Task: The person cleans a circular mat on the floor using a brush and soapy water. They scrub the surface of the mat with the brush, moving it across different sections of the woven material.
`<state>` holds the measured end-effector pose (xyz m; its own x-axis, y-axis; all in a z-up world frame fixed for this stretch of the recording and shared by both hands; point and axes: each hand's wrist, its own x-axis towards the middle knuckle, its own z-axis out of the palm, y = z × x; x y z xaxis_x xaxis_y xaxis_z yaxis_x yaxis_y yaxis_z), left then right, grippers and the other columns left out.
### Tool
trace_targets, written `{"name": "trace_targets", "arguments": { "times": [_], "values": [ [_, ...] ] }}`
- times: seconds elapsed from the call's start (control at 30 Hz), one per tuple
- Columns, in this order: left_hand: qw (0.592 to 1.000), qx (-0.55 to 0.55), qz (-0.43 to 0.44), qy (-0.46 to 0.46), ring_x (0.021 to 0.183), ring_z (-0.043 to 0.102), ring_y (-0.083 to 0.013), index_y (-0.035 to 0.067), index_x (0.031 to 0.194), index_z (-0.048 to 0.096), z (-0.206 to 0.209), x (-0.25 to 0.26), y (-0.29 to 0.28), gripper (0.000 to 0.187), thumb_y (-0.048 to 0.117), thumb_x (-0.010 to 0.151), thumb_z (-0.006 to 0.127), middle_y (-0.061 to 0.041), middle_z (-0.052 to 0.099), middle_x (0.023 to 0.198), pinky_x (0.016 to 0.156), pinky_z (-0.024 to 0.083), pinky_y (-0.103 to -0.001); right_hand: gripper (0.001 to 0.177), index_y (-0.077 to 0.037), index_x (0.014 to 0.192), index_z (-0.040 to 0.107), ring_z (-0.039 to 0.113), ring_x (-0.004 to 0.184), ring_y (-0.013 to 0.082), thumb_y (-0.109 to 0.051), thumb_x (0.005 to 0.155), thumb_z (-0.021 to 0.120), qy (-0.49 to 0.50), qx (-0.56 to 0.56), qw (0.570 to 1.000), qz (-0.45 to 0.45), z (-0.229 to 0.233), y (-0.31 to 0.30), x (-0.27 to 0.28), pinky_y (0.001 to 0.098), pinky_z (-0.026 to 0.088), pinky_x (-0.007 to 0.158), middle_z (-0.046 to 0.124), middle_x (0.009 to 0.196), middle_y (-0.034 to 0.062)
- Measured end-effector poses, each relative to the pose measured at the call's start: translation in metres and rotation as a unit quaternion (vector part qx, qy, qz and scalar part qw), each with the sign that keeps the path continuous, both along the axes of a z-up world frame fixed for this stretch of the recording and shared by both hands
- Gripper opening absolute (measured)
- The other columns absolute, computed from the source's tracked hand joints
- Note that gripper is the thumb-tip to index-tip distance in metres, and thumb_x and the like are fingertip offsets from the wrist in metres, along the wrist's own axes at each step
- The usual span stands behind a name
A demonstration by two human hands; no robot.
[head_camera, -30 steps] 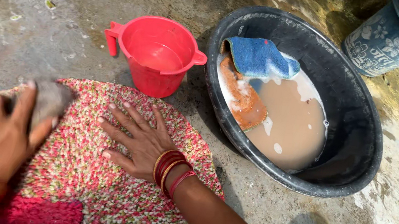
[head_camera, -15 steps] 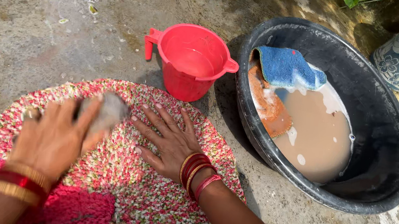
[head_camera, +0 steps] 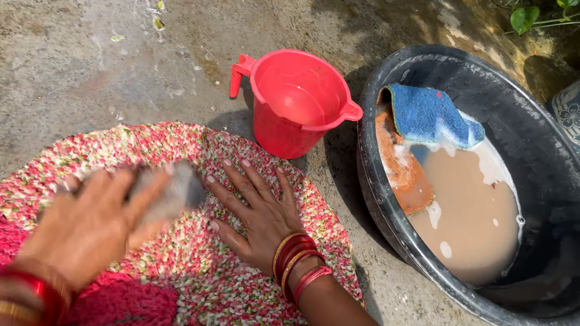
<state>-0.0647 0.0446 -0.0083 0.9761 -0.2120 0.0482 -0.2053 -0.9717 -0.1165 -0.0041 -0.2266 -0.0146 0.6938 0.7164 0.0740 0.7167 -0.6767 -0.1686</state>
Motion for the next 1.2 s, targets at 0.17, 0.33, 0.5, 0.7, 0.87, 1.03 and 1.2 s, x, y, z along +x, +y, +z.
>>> {"name": "trace_targets", "arguments": {
  "times": [0.17,0.33,0.5,0.7,0.87,1.03,1.2],
  "values": [
    [0.975,-0.005,0.196,-0.102,0.105,0.061,-0.0304,0.021,0.148,0.050,0.012,0.070,-0.003,0.067,0.064,0.096,0.052,-0.011,0.060,0.111,0.085,0.055,-0.052,0.065,-0.033,0.161,0.033,0.020,0.157,0.0291,-0.052,0.101,0.047,0.021,0.001,1.000,-0.003,0.001,0.006,-0.002,0.0642,0.003,0.122,0.025,0.171,0.0039],
    [0.917,0.093,-0.150,-0.358,0.093,0.060,-0.0318,0.016,0.152,0.056,-0.027,-0.067,-0.049,0.076,0.054,0.087,0.066,-0.014,0.062,0.107,0.073,0.050,-0.044,0.065,-0.030,0.158,0.034,0.019,0.158,0.0290,-0.055,0.100,0.048,0.002,-0.016,1.000,-0.007,0.004,0.005,0.005,0.0634,0.003,0.121,0.023,0.171,0.0044],
    [0.990,-0.035,-0.124,-0.052,0.096,0.059,-0.0266,0.023,0.156,0.045,-0.018,-0.041,-0.018,0.087,0.069,0.084,0.057,-0.014,0.060,0.118,0.071,0.055,-0.047,0.064,-0.031,0.161,0.033,0.021,0.157,0.0293,-0.053,0.102,0.047,-0.001,0.010,1.000,-0.005,0.001,0.005,0.002,0.0621,0.003,0.122,0.024,0.172,0.0042],
    [0.966,-0.054,0.234,-0.092,0.108,0.058,-0.0305,0.019,0.146,0.051,0.013,0.080,-0.039,0.071,0.063,0.092,0.059,-0.012,0.060,0.114,0.081,0.054,-0.050,0.066,-0.030,0.160,0.034,0.021,0.156,0.0289,-0.054,0.100,0.047,0.006,-0.015,1.000,-0.012,0.006,0.005,0.000,0.0621,0.003,0.121,0.025,0.170,0.0037],
    [0.983,-0.128,-0.022,-0.130,0.088,0.058,-0.0284,0.018,0.148,0.055,-0.007,-0.079,-0.080,0.087,0.059,0.073,0.069,-0.016,0.062,0.121,0.064,0.053,-0.046,0.064,-0.032,0.161,0.036,0.021,0.157,0.0284,-0.055,0.103,0.046,-0.020,0.008,1.000,0.002,0.003,0.007,0.002,0.0615,0.004,0.123,0.025,0.172,0.0042],
    [0.991,-0.042,-0.107,-0.068,0.096,0.060,-0.0263,0.019,0.151,0.052,-0.015,-0.019,-0.022,0.080,0.064,0.084,0.058,-0.014,0.061,0.122,0.071,0.053,-0.045,0.059,-0.028,0.155,0.038,0.020,0.158,0.0293,-0.055,0.103,0.046,-0.015,-0.020,1.000,-0.003,-0.004,0.003,0.005,0.0604,0.003,0.122,0.025,0.171,0.0064],
    [0.963,-0.026,0.240,-0.117,0.104,0.059,-0.0305,0.018,0.142,0.054,0.011,0.100,-0.016,0.071,0.066,0.089,0.055,-0.012,0.060,0.110,0.086,0.050,-0.055,0.063,-0.030,0.160,0.035,0.021,0.156,0.0290,-0.052,0.102,0.045,-0.010,0.004,1.000,-0.003,0.005,0.007,0.003,0.0607,0.003,0.122,0.027,0.169,0.0047]
  ]
}}
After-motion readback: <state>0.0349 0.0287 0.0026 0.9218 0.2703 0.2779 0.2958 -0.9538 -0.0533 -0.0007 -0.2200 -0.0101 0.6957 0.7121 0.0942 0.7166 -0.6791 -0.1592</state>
